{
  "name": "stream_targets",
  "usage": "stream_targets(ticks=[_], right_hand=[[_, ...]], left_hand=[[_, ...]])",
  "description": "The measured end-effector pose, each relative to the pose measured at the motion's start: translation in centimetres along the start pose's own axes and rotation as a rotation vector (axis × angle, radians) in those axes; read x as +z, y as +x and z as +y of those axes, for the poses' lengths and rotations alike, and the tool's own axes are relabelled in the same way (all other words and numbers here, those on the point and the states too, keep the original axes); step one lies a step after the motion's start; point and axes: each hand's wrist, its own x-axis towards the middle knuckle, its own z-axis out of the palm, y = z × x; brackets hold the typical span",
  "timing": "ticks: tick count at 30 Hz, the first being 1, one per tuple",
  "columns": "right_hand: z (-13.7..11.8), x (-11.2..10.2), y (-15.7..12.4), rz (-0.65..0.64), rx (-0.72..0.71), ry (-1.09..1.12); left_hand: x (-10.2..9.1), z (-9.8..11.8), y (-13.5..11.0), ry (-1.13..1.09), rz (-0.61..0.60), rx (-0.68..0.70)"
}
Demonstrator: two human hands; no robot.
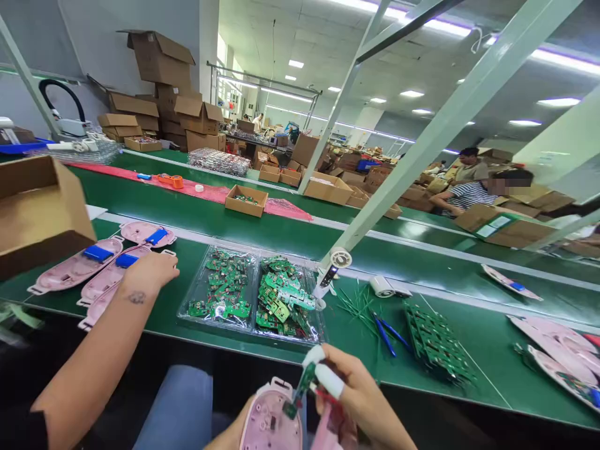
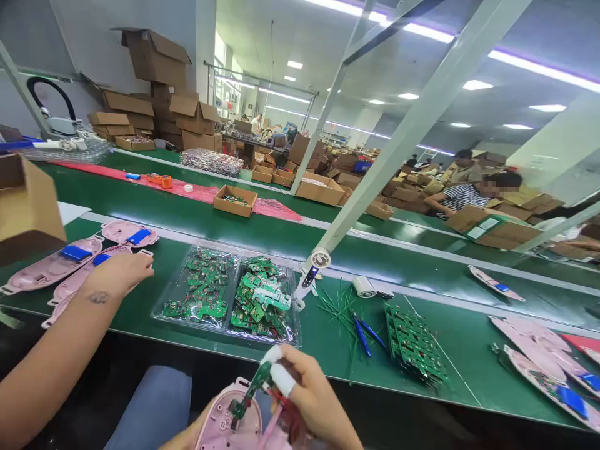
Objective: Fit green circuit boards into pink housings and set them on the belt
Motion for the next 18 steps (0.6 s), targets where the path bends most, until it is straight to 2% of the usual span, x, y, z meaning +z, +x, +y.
stream_targets(ticks=[1, 3, 6, 8, 9, 11, 14, 18], right_hand=[[0.1, -0.9, -0.1, 0.050, 0.009, 0.056], [0.2, -2.4, -0.3, 0.190, -0.001, 0.122], [-0.5, -3.4, -0.2, 0.414, -0.026, 0.101], [-1.2, -3.0, 0.1, 0.439, -0.056, 0.039], [-1.5, -2.5, 0.3, 0.393, -0.073, 0.000], [-2.1, -1.0, 0.9, 0.212, -0.103, -0.100], [-2.2, 1.8, 1.7, -0.067, -0.085, -0.285], [-1.2, 5.3, 2.9, -0.262, -0.055, -0.531]], left_hand=[[-1.8, 0.7, 2.2, 0.033, 0.046, 0.004], [-4.0, 1.3, 5.7, 0.081, 0.108, 0.001], [-4.4, 1.1, 8.0, 0.105, 0.157, -0.002], [-3.8, 0.6, 7.6, 0.089, 0.155, -0.002], [-3.2, 0.3, 6.8, 0.073, 0.143, -0.003], [-1.4, -0.9, 4.0, 0.029, 0.096, -0.009], [2.8, -4.0, -2.6, -0.044, -0.021, -0.027], [8.5, -8.6, -11.4, -0.113, -0.199, -0.075]])
